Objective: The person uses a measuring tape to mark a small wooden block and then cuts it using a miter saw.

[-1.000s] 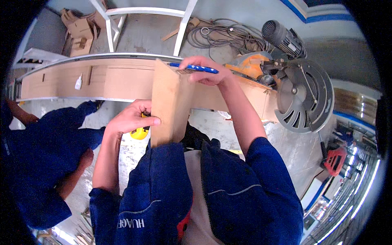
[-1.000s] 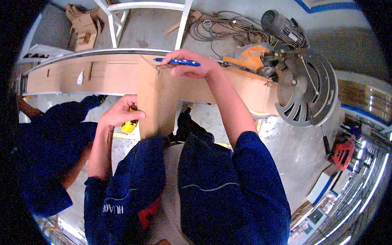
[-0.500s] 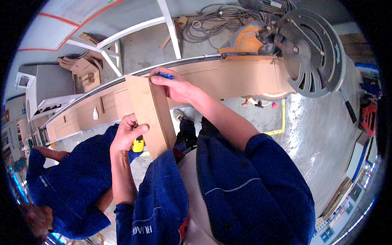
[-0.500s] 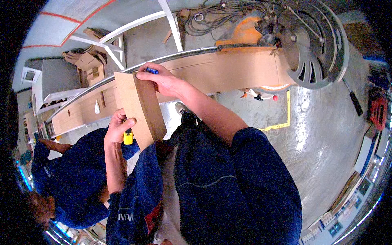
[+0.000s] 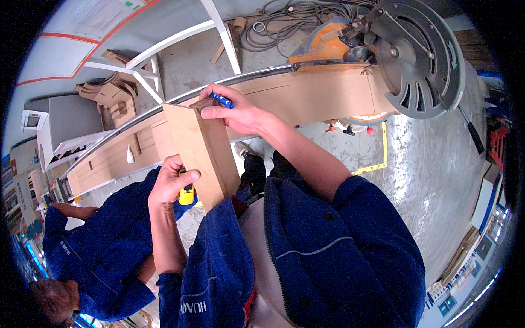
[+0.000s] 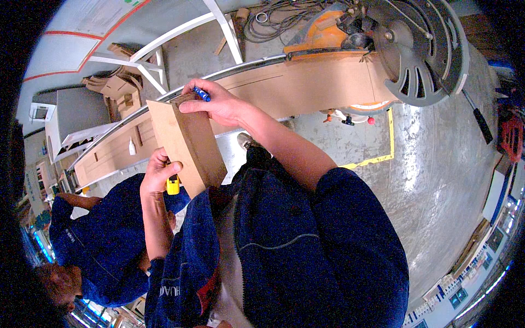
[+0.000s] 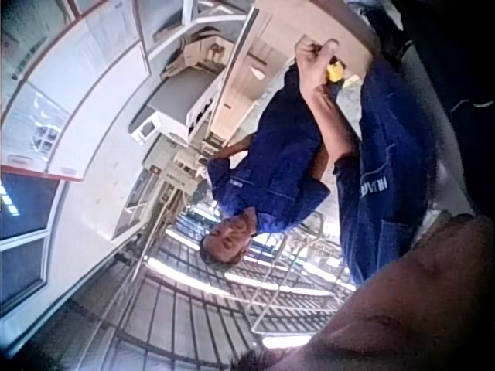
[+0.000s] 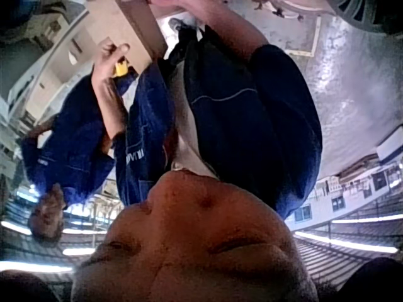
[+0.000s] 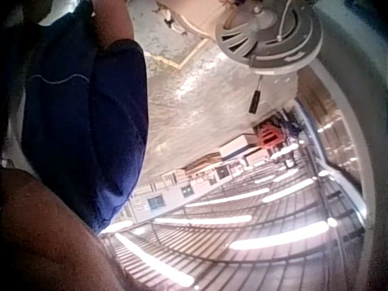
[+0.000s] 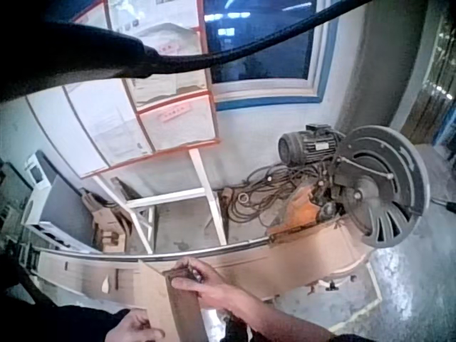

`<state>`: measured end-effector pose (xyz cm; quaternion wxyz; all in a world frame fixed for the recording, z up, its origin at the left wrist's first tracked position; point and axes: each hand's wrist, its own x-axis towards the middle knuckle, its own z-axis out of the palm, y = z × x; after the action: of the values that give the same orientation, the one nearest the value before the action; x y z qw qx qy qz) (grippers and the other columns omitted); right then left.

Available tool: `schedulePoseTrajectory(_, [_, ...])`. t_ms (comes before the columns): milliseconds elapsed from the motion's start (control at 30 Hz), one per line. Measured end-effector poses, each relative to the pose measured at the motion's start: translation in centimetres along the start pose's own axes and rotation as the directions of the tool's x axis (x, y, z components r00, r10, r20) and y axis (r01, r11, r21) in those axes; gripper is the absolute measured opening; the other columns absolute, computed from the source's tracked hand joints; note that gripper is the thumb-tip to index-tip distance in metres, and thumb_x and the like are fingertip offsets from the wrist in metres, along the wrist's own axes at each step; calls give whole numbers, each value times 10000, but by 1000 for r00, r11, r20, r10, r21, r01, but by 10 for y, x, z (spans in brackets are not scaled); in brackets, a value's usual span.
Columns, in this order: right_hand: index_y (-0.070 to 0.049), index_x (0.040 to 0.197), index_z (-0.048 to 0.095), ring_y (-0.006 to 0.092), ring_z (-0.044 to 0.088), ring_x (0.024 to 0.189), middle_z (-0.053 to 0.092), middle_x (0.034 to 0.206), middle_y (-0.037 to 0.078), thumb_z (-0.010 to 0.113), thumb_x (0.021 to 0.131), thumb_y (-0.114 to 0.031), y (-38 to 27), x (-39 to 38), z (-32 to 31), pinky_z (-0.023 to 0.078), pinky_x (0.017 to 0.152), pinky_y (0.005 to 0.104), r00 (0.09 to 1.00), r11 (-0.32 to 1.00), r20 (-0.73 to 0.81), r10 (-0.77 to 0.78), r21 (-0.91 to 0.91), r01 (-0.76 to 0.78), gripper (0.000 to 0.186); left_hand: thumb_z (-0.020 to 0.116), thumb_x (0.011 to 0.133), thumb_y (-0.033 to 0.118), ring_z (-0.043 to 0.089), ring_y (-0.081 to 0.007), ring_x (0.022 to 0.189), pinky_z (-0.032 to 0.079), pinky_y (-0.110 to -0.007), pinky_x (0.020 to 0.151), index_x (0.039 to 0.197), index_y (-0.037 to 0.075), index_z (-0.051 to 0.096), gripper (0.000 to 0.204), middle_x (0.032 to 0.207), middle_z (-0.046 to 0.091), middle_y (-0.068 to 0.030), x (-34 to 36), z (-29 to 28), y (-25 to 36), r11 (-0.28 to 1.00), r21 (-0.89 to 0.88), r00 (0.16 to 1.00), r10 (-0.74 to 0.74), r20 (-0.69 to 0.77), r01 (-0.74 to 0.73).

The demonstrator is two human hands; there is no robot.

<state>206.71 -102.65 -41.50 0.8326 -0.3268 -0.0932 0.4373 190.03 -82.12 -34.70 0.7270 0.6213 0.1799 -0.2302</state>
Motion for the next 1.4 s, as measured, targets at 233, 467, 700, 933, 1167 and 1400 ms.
schedulePoseTrajectory(233, [-117, 1190, 601, 97, 562, 1022, 579, 1071, -6, 813, 896, -160, -1, 0, -2, 493, 872, 283, 997, 980, 12, -79, -180, 80, 366, 866, 786, 181, 704, -117, 817, 568, -282, 742, 1113, 28, 739, 383, 970, 763, -34, 2, -1, -4, 999, -48, 1000, -18, 11, 18])
schedulePoseTrajectory(467, [-83, 1135, 628, 89, 432, 953, 491, 1056, -34, 828, 879, -182, -20, -10, 14, 366, 835, 259, 967, 816, 10, -256, -533, 222, 340, 874, 794, 221, 696, -133, 615, 573, -274, 536, 1061, 31, 737, 355, 831, 743, -47, 3, -13, -15, 997, -68, 999, -27, -32, 25])
schedulePoseTrajectory(700, [-92, 1104, 620, 70, 493, 938, 531, 1003, -38, 809, 901, -175, -17, -12, 10, 402, 804, 241, 979, 889, -24, -201, -423, 172, 289, 852, 800, 166, 696, -118, 702, 570, -274, 615, 1062, 27, 743, 316, 888, 753, -40, 6, -15, -12, 996, -55, 997, -76, 8, 76])
schedulePoseTrajectory(933, [-111, 1059, 613, 96, 581, 1019, 610, 1044, -10, 804, 906, -172, -16, -14, 5, 460, 856, 292, 998, 967, -65, -27, -256, 10, 253, 822, 823, 120, 681, -94, 773, 553, -267, 677, 1072, 12, 742, 283, 921, 750, -32, 9, -13, 1, 996, 23, 996, -84, 41, 83])
schedulePoseTrajectory(1167, [-127, 1033, 625, 107, 602, 1021, 646, 1075, 4, 787, 923, -215, -11, -11, -6, 472, 842, 311, 991, 986, -111, 71, -142, -87, 215, 818, 843, 157, 629, -79, 761, 519, -275, 684, 994, 14, 727, 227, 841, 698, -3, 21, -23, 8, 974, 188, 987, -143, 77, 126])
schedulePoseTrajectory(1400, [-122, 1094, 701, 112, 535, 816, 606, 890, -19, 733, 943, -407, -5, -8, -14, 463, 712, 304, 979, 900, -200, -37, -432, -55, 324, 825, 816, 189, 532, -96, 736, 461, -293, 587, 960, 74, 585, 303, 791, 490, 42, 30, -37, -18, 946, 308, 983, -48, -175, 101])
